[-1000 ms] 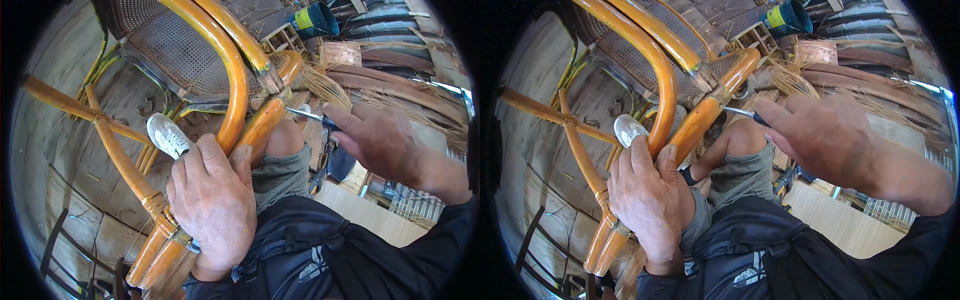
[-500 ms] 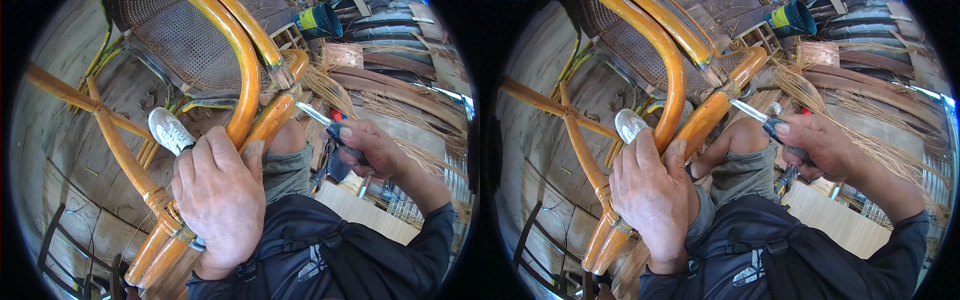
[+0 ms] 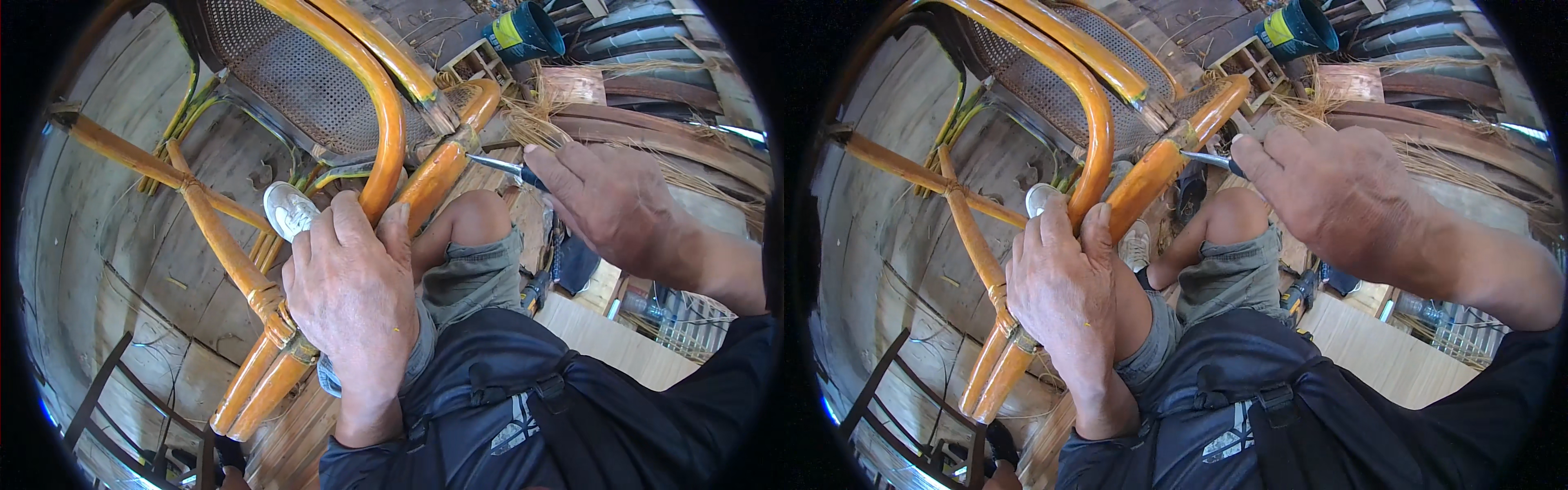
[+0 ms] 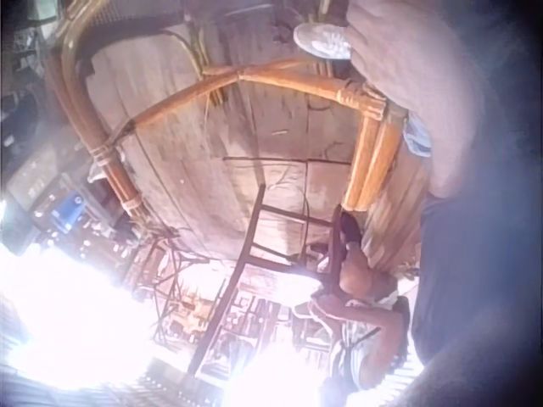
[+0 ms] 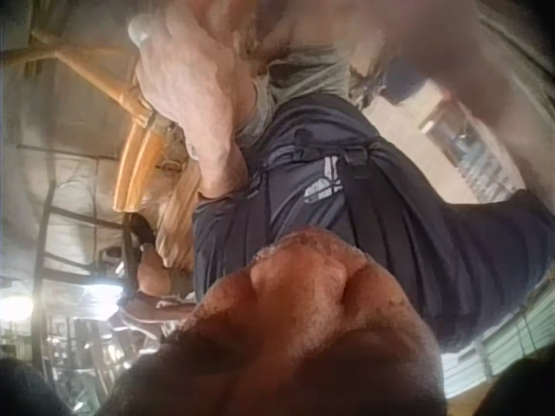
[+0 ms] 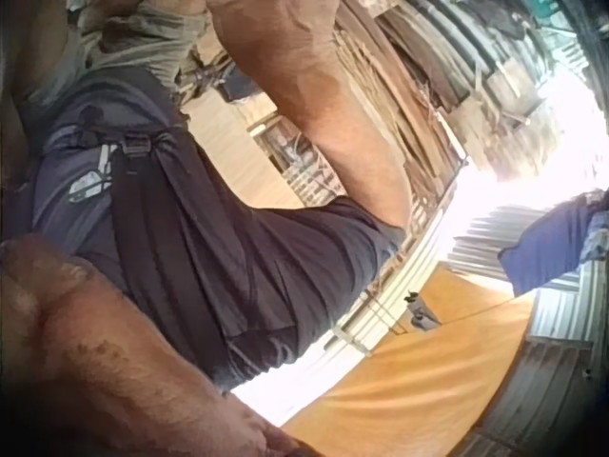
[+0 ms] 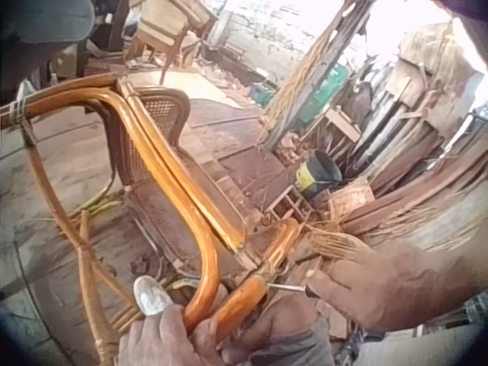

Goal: The person is repairing a rattan chair by sitting on the floor. They use a utility knife to trim the rattan, a hammer to drive in nails, and a power drill to secure joints. The person also handles thin rattan strips and a container of nails during the process.

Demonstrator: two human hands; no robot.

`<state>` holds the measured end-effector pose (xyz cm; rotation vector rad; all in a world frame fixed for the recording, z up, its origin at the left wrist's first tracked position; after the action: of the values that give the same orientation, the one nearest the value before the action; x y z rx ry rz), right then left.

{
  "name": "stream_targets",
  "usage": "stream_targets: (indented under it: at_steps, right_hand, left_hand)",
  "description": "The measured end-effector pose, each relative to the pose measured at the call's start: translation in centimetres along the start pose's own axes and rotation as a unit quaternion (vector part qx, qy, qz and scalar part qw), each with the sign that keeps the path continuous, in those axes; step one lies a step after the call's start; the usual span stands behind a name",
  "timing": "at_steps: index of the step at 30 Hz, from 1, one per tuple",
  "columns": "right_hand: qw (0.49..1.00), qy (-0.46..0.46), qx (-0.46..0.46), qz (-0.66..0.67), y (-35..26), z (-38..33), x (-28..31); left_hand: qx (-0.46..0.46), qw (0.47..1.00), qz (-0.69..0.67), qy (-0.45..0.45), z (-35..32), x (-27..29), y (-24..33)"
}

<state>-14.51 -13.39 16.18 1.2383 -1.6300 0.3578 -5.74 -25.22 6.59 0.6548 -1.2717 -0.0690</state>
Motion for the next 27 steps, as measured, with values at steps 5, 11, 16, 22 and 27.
stream_targets:
  at_steps: [5, 11, 16, 22, 27]
  right_hand:
    - [0.972, -0.108, -0.082, 0.191, 1.0, 0.4, -1.9]
    - [0.537, -0.247, -0.387, 0.708, 0.7, -2.8, -8.3]
    - [0.248, -0.182, -0.305, 0.901, -2.2, -3.7, -10.9]
    - [0.390, -0.189, -0.272, 0.859, 0.2, -5.4, -10.3]
    - [0.808, -0.017, -0.208, 0.552, 5.1, -4.4, -8.7]
  left_hand:
    - [-0.012, 0.999, 0.000, -0.031, -0.2, -0.5, 0.3]
    - [-0.033, 0.999, 0.014, 0.003, -0.3, -0.6, 0.3]
    - [-0.015, 1.000, 0.015, -0.012, -0.2, -0.3, 0.4]
    - [-0.019, 0.999, 0.025, 0.037, -0.2, 0.0, 0.5]
    - [-0.003, 0.997, 0.065, 0.051, -0.1, 0.3, 0.7]
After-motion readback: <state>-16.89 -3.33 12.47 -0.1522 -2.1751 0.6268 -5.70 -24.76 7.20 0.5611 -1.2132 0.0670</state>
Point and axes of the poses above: each hand's wrist, its own z-axis towards the middle knuckle, its own x-axis out of the back of the hand, y = z × x, the point moved 8 cm from there along z, towards the middle knuckle, and after that the axes turned 10 degrees about -x, right-handed, at the moved point
